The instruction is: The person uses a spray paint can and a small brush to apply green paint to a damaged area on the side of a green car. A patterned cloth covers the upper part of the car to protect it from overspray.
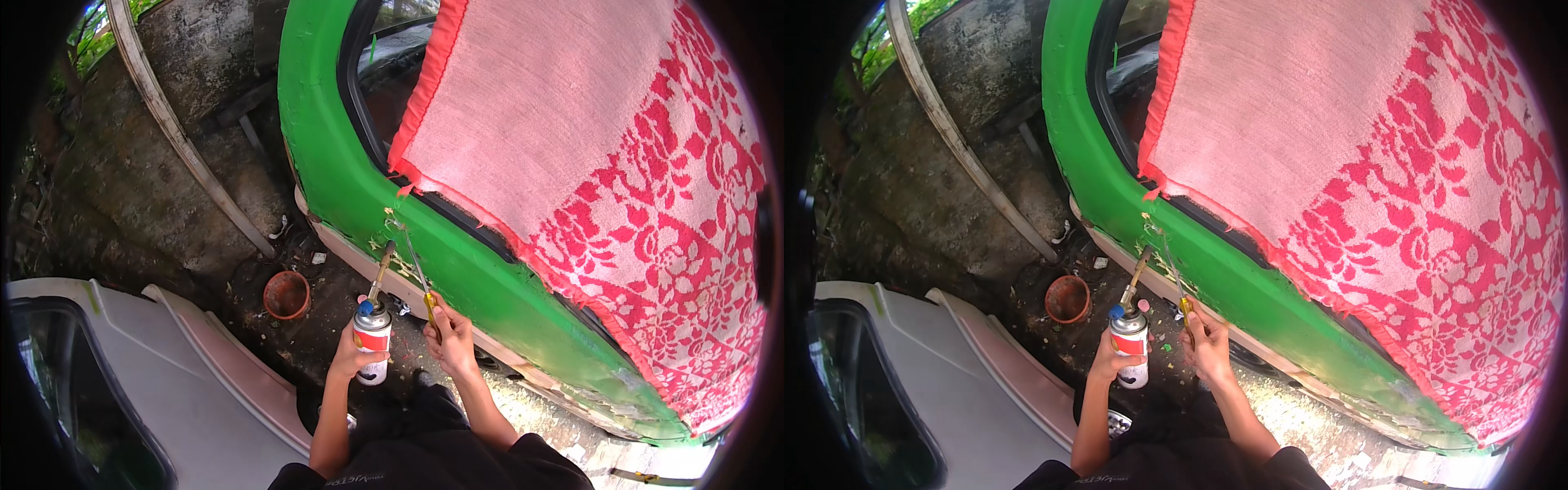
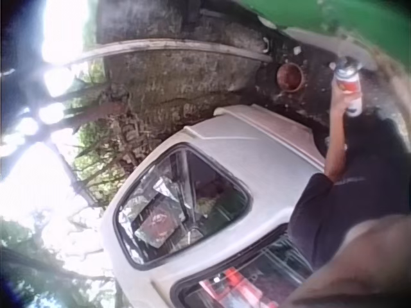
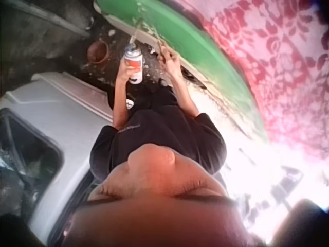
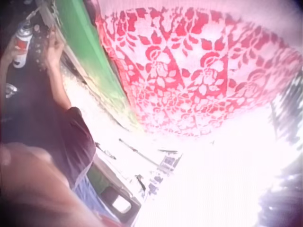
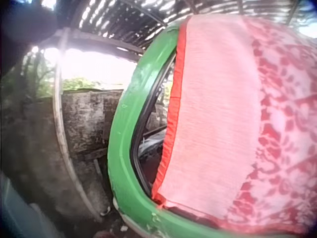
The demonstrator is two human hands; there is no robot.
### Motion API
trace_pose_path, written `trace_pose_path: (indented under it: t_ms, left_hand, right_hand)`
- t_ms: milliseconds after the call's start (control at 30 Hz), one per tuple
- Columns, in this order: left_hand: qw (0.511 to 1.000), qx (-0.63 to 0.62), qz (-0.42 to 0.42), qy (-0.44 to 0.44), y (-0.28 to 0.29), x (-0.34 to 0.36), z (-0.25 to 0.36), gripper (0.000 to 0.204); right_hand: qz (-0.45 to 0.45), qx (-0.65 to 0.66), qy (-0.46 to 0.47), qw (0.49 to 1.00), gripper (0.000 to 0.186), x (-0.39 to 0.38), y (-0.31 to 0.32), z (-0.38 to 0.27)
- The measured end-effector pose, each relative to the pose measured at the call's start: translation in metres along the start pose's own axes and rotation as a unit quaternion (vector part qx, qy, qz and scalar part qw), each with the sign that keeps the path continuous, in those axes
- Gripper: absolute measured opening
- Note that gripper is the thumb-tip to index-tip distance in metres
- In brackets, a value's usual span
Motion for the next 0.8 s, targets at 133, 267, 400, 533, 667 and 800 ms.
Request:
trace_pose_path:
  t_ms: [133, 267, 400, 533, 667, 800]
  left_hand:
    - [1.0, -0.023, 0.007, -0.016, -0.009, 0.009, -0.005, 0.071]
    - [1.0, -0.012, 0.014, -0.023, -0.005, 0.007, -0.012, 0.07]
    - [1.0, -0.017, 0.016, -0.019, -0.002, 0.004, 0.001, 0.068]
    - [0.998, -0.01, 0.054, -0.024, 0.01, -0.009, 0.002, 0.069]
    - [0.993, -0.013, 0.107, -0.041, 0.027, -0.041, 0.016, 0.066]
    - [0.989, -0.001, 0.138, -0.054, 0.049, -0.06, 0.014, 0.064]
  right_hand:
    - [0.005, -0.004, -0.016, 1.0, 0.045, 0.003, 0.005, -0.018]
    - [0.027, -0.017, -0.004, 0.999, 0.045, 0.005, 0.001, -0.013]
    - [0.019, -0.014, 0.007, 1.0, 0.043, 0.007, -0.003, -0.012]
    - [0.018, 0.001, 0.01, 1.0, 0.043, 0.01, -0.008, -0.004]
    - [-0.003, 0.0, 0.015, 1.0, 0.045, 0.009, -0.005, -0.01]
    - [-0.007, 0.006, 0.004, 1.0, 0.045, 0.014, -0.012, 0.0]
Point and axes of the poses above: each hand's wrist, its own x-axis towards the middle knuckle, its own y-axis out of the back of the hand, z = x × y, the point moved 8 cm from there along x, towards the middle knuckle, and after that the axes turned 6 degrees about -y, right-handed, at the moved point
